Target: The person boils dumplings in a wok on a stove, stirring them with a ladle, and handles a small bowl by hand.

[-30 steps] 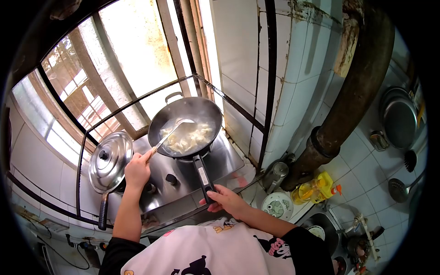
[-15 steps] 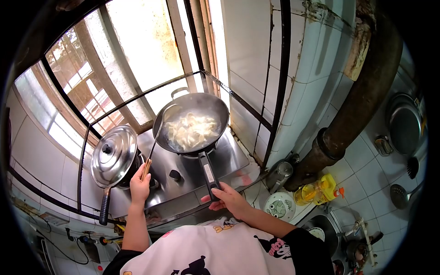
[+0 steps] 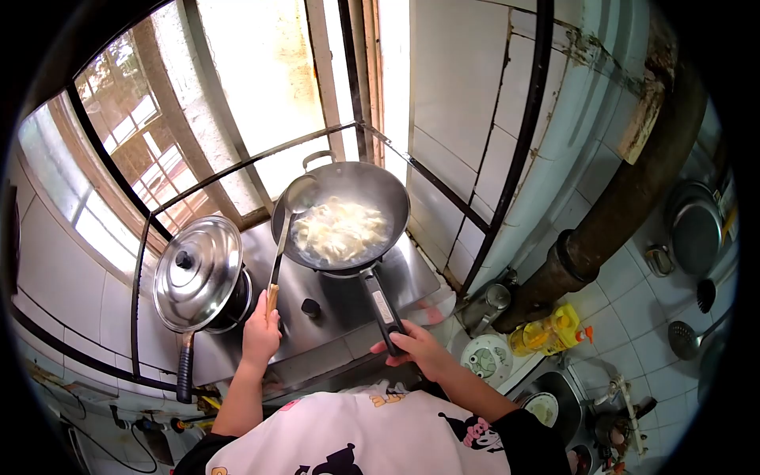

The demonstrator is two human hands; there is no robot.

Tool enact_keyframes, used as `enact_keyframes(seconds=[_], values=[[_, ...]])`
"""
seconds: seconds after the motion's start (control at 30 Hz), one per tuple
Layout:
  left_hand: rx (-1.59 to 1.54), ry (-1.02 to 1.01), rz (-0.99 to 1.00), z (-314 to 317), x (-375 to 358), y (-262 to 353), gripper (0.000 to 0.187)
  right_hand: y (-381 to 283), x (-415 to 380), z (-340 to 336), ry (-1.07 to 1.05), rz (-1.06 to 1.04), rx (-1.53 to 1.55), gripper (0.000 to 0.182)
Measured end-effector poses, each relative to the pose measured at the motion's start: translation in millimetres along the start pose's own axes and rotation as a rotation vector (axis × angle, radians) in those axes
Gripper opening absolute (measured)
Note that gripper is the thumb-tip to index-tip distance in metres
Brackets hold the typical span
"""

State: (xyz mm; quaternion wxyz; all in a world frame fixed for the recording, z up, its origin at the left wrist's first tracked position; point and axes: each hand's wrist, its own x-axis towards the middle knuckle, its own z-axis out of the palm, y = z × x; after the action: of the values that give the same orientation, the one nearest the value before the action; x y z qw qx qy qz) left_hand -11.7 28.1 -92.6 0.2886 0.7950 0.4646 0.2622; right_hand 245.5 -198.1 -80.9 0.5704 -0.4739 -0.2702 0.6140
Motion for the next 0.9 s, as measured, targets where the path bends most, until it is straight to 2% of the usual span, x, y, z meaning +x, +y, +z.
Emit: enact_keyframes(seconds=[0.07, 0.4, 0.5, 0.6, 0.7, 0.9], values=[[0.136, 0.039, 0.136, -5.1, -0.9, 7.4, 0.052, 3.8, 0.8, -5.8, 0.0, 0.009, -0.024, 0.031], [0.169, -0.015, 0.204, -15.8, 3.7, 6.6, 0.054, -5.7, -10.8, 18.8, 0.142, -0.026, -0.04, 0.029], [0.206, 0.088, 0.377, -8.6, 5.7, -9.1, 0.053, -6.4, -12.8, 25.7, 0.176, -0.013, -0.078, 0.03], [-0.337, -0.239, -0.188, -32.6, 3.2, 26.7, 0.051, -9.0, -14.3, 26.7, 0.18, -0.014, -0.174, 0.031], [-0.779, -0.338, -0.24, -47.6, 4.5, 36.4, 0.05, -10.3, -13.2, 22.2, 0.137, -0.024, -0.219, 0.03], [-0.941, -0.568, -0.229, -72.5, 9.5, 67.4, 0.045, -11.8, -12.5, 16.7, 0.058, -0.02, -0.213, 0.039]])
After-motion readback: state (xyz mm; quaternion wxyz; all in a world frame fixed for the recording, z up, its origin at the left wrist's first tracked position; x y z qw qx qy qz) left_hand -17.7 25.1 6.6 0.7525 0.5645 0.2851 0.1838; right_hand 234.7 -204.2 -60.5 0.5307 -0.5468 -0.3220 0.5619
